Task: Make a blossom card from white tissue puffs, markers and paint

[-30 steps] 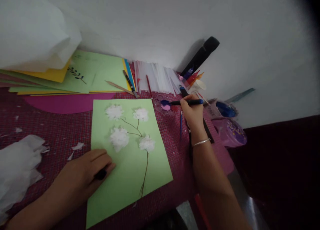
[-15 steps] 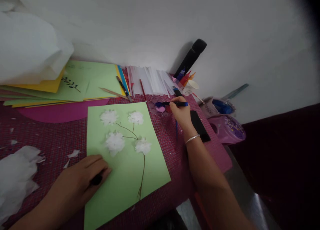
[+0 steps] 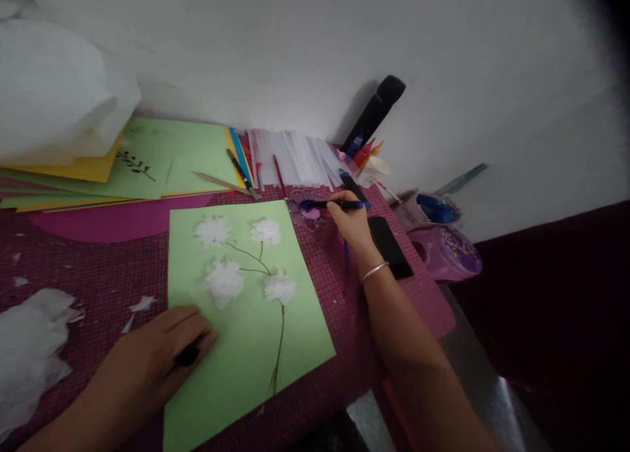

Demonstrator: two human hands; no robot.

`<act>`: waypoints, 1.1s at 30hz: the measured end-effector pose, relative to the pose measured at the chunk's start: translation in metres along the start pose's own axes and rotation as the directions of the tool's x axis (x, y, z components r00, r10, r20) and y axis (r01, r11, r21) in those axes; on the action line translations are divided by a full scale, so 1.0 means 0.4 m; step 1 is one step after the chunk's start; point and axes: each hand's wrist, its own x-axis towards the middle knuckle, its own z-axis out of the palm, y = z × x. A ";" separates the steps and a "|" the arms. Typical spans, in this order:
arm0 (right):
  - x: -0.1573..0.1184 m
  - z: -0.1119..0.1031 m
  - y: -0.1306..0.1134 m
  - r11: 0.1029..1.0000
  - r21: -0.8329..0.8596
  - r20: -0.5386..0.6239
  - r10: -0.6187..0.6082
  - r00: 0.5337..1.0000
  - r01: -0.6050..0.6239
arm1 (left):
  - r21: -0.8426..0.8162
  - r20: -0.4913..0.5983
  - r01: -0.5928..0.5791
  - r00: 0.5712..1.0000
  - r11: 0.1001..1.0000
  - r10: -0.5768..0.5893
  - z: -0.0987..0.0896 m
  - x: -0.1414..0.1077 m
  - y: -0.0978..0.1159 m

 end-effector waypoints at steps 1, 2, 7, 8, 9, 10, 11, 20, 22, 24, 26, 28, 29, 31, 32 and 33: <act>0.000 0.003 0.001 1.000 0.018 0.014 0.007 1.000 -0.007 | -0.004 0.010 0.004 1.000 1.000 -0.004 -0.002 0.001 0.001; 0.000 0.005 0.002 0.999 0.034 0.024 0.014 1.000 -0.015 | -0.011 0.025 0.010 1.000 1.000 -0.009 -0.004 0.002 0.003; 0.013 0.010 0.015 0.978 0.184 0.024 0.100 0.995 -0.103 | -0.062 0.056 0.064 0.997 0.996 -0.061 -0.005 -0.001 0.000; 0.017 0.008 0.019 0.969 0.215 0.010 0.121 0.993 -0.120 | -0.061 0.057 0.072 0.996 0.996 -0.068 -0.002 -0.003 -0.004; 0.021 0.007 0.022 0.964 0.233 -0.006 0.135 0.991 -0.130 | -0.058 0.058 0.077 0.996 0.995 -0.074 0.001 -0.005 -0.008; 0.023 0.005 0.025 0.964 0.233 -0.022 0.139 0.990 -0.130 | -0.051 0.058 0.082 0.995 0.995 -0.079 0.004 -0.007 -0.013; 0.025 0.003 0.028 0.969 0.214 -0.035 0.133 0.991 -0.122 | -0.043 0.057 0.084 0.995 0.996 -0.082 0.006 -0.008 -0.018; 0.009 0.014 0.011 0.997 0.066 0.053 0.039 0.998 -0.042 | 0.000 0.025 0.047 0.999 0.999 -0.047 0.003 -0.018 -0.026; 0.009 0.015 0.005 0.996 0.067 0.036 0.062 0.997 -0.065 | 0.005 0.023 0.045 0.999 0.999 -0.045 -0.002 -0.015 -0.017; 0.011 0.015 0.002 0.991 0.101 -0.006 0.093 0.996 -0.091 | 0.007 0.038 0.056 0.998 0.998 -0.057 -0.008 -0.011 -0.009; 0.015 0.012 0.004 0.982 0.154 -0.049 0.118 0.992 -0.109 | 0.007 0.057 0.068 0.996 0.998 -0.069 -0.011 -0.008 -0.003; 0.019 0.009 0.008 0.981 0.160 -0.079 0.121 0.990 -0.107 | 0.004 0.050 0.066 0.997 0.998 -0.066 -0.012 -0.008 -0.003; 0.021 0.006 0.011 0.986 0.136 -0.093 0.111 0.989 -0.098 | 0.001 0.048 0.065 0.997 0.998 -0.065 -0.012 -0.009 -0.004; 0.022 0.003 0.017 0.996 0.053 -0.122 0.072 0.990 -0.066 | -0.004 0.056 0.069 0.996 0.998 -0.068 -0.010 -0.012 -0.006; 0.022 0.002 0.020 0.999 0.010 -0.129 0.050 0.990 -0.049 | -0.004 0.067 0.076 0.995 0.997 -0.075 -0.009 -0.012 -0.006; 0.022 0.002 0.022 0.999 -0.023 -0.131 0.032 0.991 -0.035 | -0.005 0.077 0.083 0.994 0.997 -0.083 -0.009 -0.013 -0.006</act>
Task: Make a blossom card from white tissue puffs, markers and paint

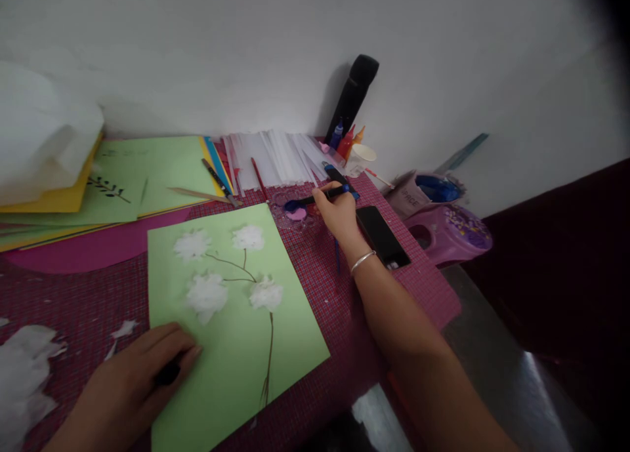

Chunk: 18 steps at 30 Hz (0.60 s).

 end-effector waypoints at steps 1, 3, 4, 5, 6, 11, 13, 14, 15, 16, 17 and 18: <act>0.000 0.001 0.001 1.000 -0.020 0.001 -0.008 1.000 0.008 | -0.001 0.007 0.007 1.000 1.000 -0.007 0.001 0.000 0.001; -0.001 0.006 0.002 1.000 -0.024 0.019 0.014 1.000 -0.014 | -0.004 0.003 0.017 1.000 1.000 -0.017 0.002 0.001 0.003; -0.001 0.008 0.002 0.999 -0.008 0.030 0.040 0.999 -0.040 | -0.006 0.000 0.018 1.000 1.000 -0.018 0.002 0.002 0.005; 0.000 0.010 0.001 0.997 0.019 0.040 0.070 0.997 -0.070 | -0.007 -0.005 0.021 1.000 1.000 -0.021 0.003 0.002 0.006; 0.001 0.011 -0.001 0.993 0.057 0.048 0.097 0.994 -0.100 | -0.007 -0.006 0.026 1.000 1.000 -0.026 0.003 0.003 0.006; 0.007 -0.001 -0.015 0.932 0.277 0.042 0.232 0.972 -0.235 | -0.013 -0.007 0.012 1.000 1.000 -0.012 0.006 0.002 0.007; 0.008 -0.010 -0.018 0.877 0.352 0.063 0.328 0.942 -0.329 | -0.013 -0.017 0.002 1.000 1.000 -0.002 0.006 0.002 0.011; 0.009 -0.014 -0.018 0.844 0.386 0.078 0.372 0.925 -0.372 | -0.014 -0.020 -0.002 1.000 1.000 0.002 0.006 0.003 0.013; 0.010 -0.017 -0.018 0.814 0.416 0.091 0.406 0.909 -0.405 | -0.015 -0.023 -0.007 1.000 1.000 0.006 0.005 0.004 0.015; 0.011 -0.019 -0.016 0.792 0.437 0.101 0.428 0.898 -0.426 | -0.017 -0.025 -0.009 1.000 1.000 0.009 0.004 0.005 0.017; 0.012 -0.020 -0.014 0.778 0.448 0.112 0.440 0.891 -0.440 | -0.017 -0.029 -0.010 1.000 1.000 0.009 0.003 0.006 0.017; 0.014 -0.022 -0.012 0.771 0.450 0.124 0.445 0.887 -0.450 | -0.017 -0.034 -0.018 0.999 1.000 0.018 0.002 0.008 0.018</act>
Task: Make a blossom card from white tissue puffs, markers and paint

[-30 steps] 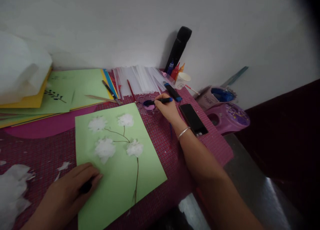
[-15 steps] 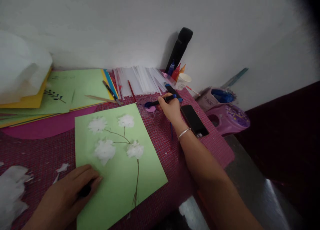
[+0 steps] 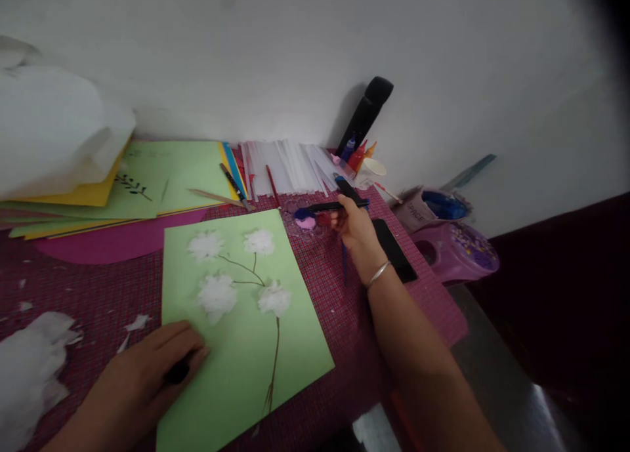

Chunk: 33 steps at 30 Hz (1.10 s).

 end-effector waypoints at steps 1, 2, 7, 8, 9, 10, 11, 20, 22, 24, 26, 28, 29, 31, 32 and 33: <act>0.002 -0.001 0.000 1.000 -0.001 0.012 0.011 1.000 -0.011 | 0.001 -0.001 -0.013 1.000 1.000 0.013 -0.001 0.001 0.000; 0.002 -0.002 -0.001 1.000 -0.002 0.026 0.027 0.999 -0.027 | 0.003 -0.005 -0.025 1.000 1.000 0.025 -0.002 0.003 -0.001; -0.042 0.017 -0.019 0.999 0.022 0.096 0.041 0.995 -0.044 | 0.010 0.007 -0.055 0.998 0.998 0.055 -0.011 0.007 0.013; -0.064 0.026 -0.023 0.999 0.034 0.124 0.013 0.992 -0.017 | 0.010 0.005 -0.048 0.999 0.999 0.048 -0.013 0.008 0.019; -0.090 0.037 -0.026 0.999 0.042 0.171 -0.023 0.985 0.016 | 0.009 0.004 -0.042 0.999 0.999 0.042 -0.015 0.009 0.025; -0.118 0.049 -0.028 0.998 0.044 0.222 -0.060 0.973 0.052 | 0.010 0.003 -0.036 0.999 0.999 0.036 -0.017 0.011 0.029; -0.147 0.062 -0.027 0.996 0.042 0.275 -0.084 0.958 0.076 | 0.012 0.003 -0.031 1.000 0.999 0.031 -0.019 0.012 0.033; -0.262 0.155 0.058 0.956 -0.146 0.503 -0.150 0.851 0.255 | 0.000 -0.032 -0.060 0.998 0.998 0.060 -0.018 0.012 0.037; -0.258 0.167 0.064 0.941 -0.170 0.520 -0.165 0.838 0.291 | 0.005 -0.041 -0.068 0.997 0.998 0.068 -0.019 0.014 0.039; -0.256 0.176 0.063 0.923 -0.194 0.527 -0.188 0.829 0.333 | 0.013 -0.048 -0.070 0.996 0.997 0.071 -0.021 0.017 0.042; -0.256 0.181 0.062 0.912 -0.211 0.525 -0.198 0.828 0.352 | 0.020 -0.050 -0.071 0.996 0.997 0.071 -0.022 0.019 0.044; -0.255 0.183 0.063 0.908 -0.223 0.524 -0.195 0.829 0.355 | 0.030 -0.046 -0.070 0.996 0.997 0.072 -0.023 0.020 0.045; -0.254 0.183 0.064 0.907 -0.228 0.527 -0.190 0.828 0.354 | 0.032 -0.044 -0.074 0.996 0.997 0.075 -0.023 0.020 0.045; -0.250 0.182 0.068 0.907 -0.234 0.536 -0.181 0.825 0.351 | 0.037 -0.044 -0.078 0.996 0.996 0.079 -0.023 0.018 0.046; -0.248 0.182 0.070 0.907 -0.235 0.540 -0.176 0.823 0.349 | 0.036 -0.045 -0.081 0.996 0.996 0.083 -0.022 0.018 0.046; -0.247 0.181 0.072 0.908 -0.234 0.541 -0.174 0.823 0.346 | 0.033 -0.046 -0.084 0.995 0.996 0.086 -0.022 0.017 0.046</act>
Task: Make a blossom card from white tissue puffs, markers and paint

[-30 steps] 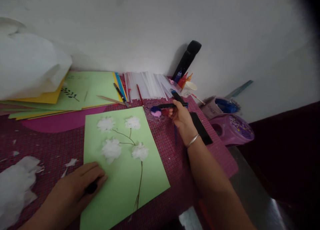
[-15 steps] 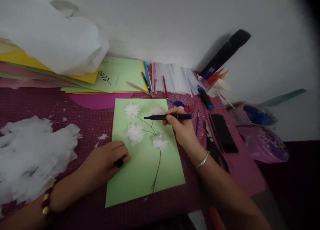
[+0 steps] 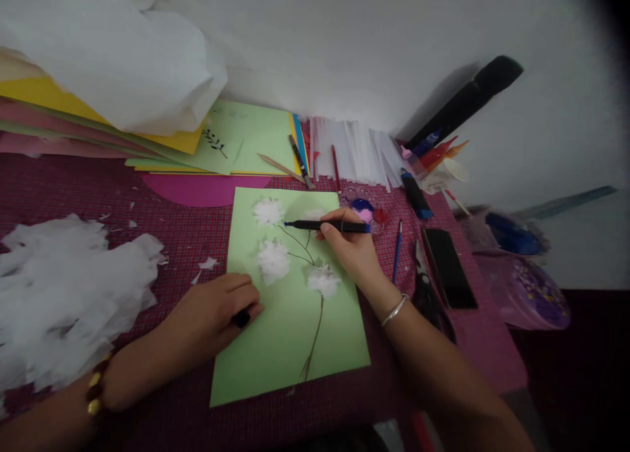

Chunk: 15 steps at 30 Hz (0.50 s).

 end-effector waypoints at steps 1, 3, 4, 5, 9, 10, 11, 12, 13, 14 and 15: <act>0.001 0.000 0.001 1.000 0.003 0.001 0.002 1.000 -0.002 | -0.005 -0.003 -0.001 1.000 1.000 0.001 0.001 -0.001 0.000; 0.003 0.000 0.002 1.000 0.004 0.000 0.004 1.000 -0.004 | -0.015 -0.006 -0.003 1.000 1.000 0.003 0.002 -0.002 -0.001; 0.003 0.000 0.002 1.000 0.004 -0.001 0.004 1.000 -0.004 | -0.020 -0.010 -0.005 1.000 1.000 0.004 0.003 -0.002 -0.002; 0.004 0.000 0.001 1.000 0.004 0.001 0.004 1.000 -0.004 | -0.022 -0.013 -0.004 1.000 1.000 0.003 0.004 -0.002 -0.003; 0.002 0.000 0.002 1.000 0.004 0.017 0.007 1.000 -0.007 | -0.027 0.003 -0.002 1.000 1.000 0.002 0.004 -0.001 -0.008; 0.002 0.000 0.003 1.000 0.000 0.022 0.005 1.000 -0.005 | -0.029 0.013 -0.001 1.000 1.000 0.002 0.003 -0.001 -0.008; 0.002 -0.001 0.005 1.000 -0.006 0.026 0.002 1.000 -0.002 | -0.031 0.024 0.001 1.000 1.000 0.000 0.002 -0.001 -0.008; 0.002 -0.001 0.006 1.000 -0.011 0.031 -0.004 1.000 0.005 | -0.032 0.033 0.006 0.999 0.999 -0.005 0.001 -0.001 -0.008; 0.002 -0.002 0.008 1.000 -0.015 0.035 -0.011 0.999 0.011 | -0.031 0.037 0.011 0.999 0.999 -0.010 0.000 -0.001 -0.008; 0.002 -0.003 0.009 1.000 -0.017 0.038 -0.015 0.999 0.015 | -0.032 0.042 0.014 0.999 0.999 -0.013 0.000 -0.002 -0.007; 0.003 -0.004 0.010 1.000 -0.017 0.038 -0.016 0.999 0.016 | -0.031 0.042 0.015 0.999 0.999 -0.014 0.000 -0.001 -0.006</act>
